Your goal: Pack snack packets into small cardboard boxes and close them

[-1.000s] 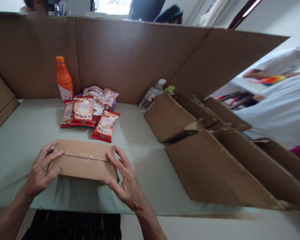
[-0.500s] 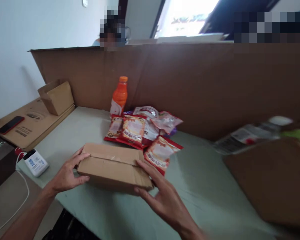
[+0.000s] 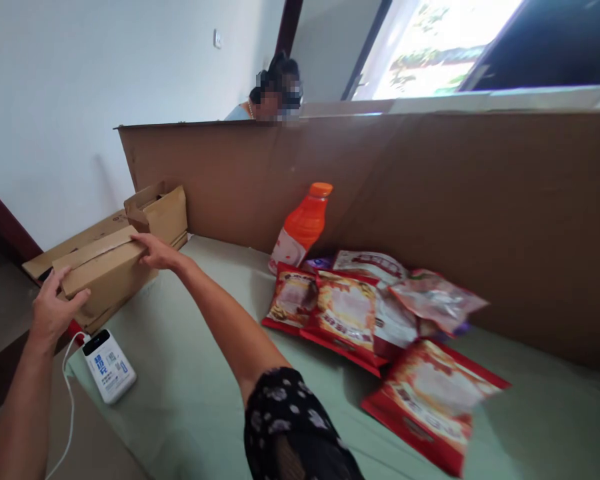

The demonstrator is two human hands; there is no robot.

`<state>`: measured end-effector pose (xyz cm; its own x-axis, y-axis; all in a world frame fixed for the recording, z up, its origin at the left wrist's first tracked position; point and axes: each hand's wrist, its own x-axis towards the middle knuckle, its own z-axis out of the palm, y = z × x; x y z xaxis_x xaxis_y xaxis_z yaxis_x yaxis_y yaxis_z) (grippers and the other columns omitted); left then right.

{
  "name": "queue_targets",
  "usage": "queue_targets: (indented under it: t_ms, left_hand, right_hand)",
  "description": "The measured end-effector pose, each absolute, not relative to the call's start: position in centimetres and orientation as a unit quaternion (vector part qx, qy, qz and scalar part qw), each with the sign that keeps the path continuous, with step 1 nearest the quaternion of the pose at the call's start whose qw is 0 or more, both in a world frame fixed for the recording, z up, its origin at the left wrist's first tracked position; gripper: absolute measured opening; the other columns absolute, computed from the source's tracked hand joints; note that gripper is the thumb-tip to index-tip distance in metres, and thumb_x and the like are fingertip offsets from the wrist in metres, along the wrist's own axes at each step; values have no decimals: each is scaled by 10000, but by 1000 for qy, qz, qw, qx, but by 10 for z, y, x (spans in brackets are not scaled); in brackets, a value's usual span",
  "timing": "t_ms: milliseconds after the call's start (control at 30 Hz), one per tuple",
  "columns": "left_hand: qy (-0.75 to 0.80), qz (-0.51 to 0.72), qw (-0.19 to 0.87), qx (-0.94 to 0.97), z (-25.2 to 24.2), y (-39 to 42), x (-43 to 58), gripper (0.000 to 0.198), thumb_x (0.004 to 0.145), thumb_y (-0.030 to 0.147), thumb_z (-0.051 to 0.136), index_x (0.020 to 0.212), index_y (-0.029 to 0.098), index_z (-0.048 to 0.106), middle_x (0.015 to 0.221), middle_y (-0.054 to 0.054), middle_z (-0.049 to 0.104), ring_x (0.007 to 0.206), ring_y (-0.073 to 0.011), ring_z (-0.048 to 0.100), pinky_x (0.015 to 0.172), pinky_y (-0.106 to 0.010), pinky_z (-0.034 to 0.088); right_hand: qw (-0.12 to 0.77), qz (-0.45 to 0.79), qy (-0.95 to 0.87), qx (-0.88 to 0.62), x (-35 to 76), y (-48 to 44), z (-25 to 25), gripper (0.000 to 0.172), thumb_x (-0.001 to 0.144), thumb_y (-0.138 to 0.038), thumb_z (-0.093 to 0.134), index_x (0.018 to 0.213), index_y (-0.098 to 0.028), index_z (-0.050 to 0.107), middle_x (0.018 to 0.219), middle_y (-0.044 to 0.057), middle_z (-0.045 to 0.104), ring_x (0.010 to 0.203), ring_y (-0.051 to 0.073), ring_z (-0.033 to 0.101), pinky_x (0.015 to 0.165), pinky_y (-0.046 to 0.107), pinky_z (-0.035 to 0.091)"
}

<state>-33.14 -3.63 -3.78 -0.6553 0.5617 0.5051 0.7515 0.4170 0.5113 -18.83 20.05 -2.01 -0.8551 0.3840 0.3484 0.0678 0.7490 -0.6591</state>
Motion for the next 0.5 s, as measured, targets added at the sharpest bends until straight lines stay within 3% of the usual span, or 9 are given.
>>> queue_targets:
  t_ms: [67,133,267,333,500]
  left_hand:
    - [-845,-353,135,-379,-41,-24,-343,590,786,364,661,1340,182,569,1456,-158,547,1418,-341,473,1181,-485,396]
    - [-849,-345,140,-374,-42,-9,-347,593,787,388,658,1334,176,574,1445,-171,543,1377,-365,502,1151,-508,416]
    - [-860,-329,145,-361,-37,19,-341,570,791,402,664,1317,195,589,1406,-169,545,1304,-385,541,1098,-528,444]
    - [-872,-318,151,-340,-34,29,-335,570,801,404,665,1325,191,587,1381,-182,545,1266,-395,560,1059,-539,469]
    - [-883,-319,152,-309,-31,37,-323,566,812,372,672,1343,196,585,1379,-204,511,1230,-418,579,1001,-575,501]
  right_hand:
    - [243,333,-897,-160,-216,201,-28,692,756,-57,668,1432,-125,536,1507,155,501,1423,250,449,1203,415,346]
    - [258,330,-884,-209,-230,199,-38,644,824,-100,657,1451,-122,509,1573,195,382,1464,298,385,1211,470,321]
    - [285,322,-857,-285,-232,184,-59,715,921,-172,580,1578,-158,297,1661,219,130,1475,358,354,1194,540,324]
    - [284,323,-852,-296,-225,175,-70,752,920,-161,557,1598,-150,233,1664,225,126,1486,350,340,1189,519,344]
    - [256,347,-855,-287,-191,151,-100,717,885,-155,597,1554,-199,343,1649,179,253,1448,291,416,1174,475,393]
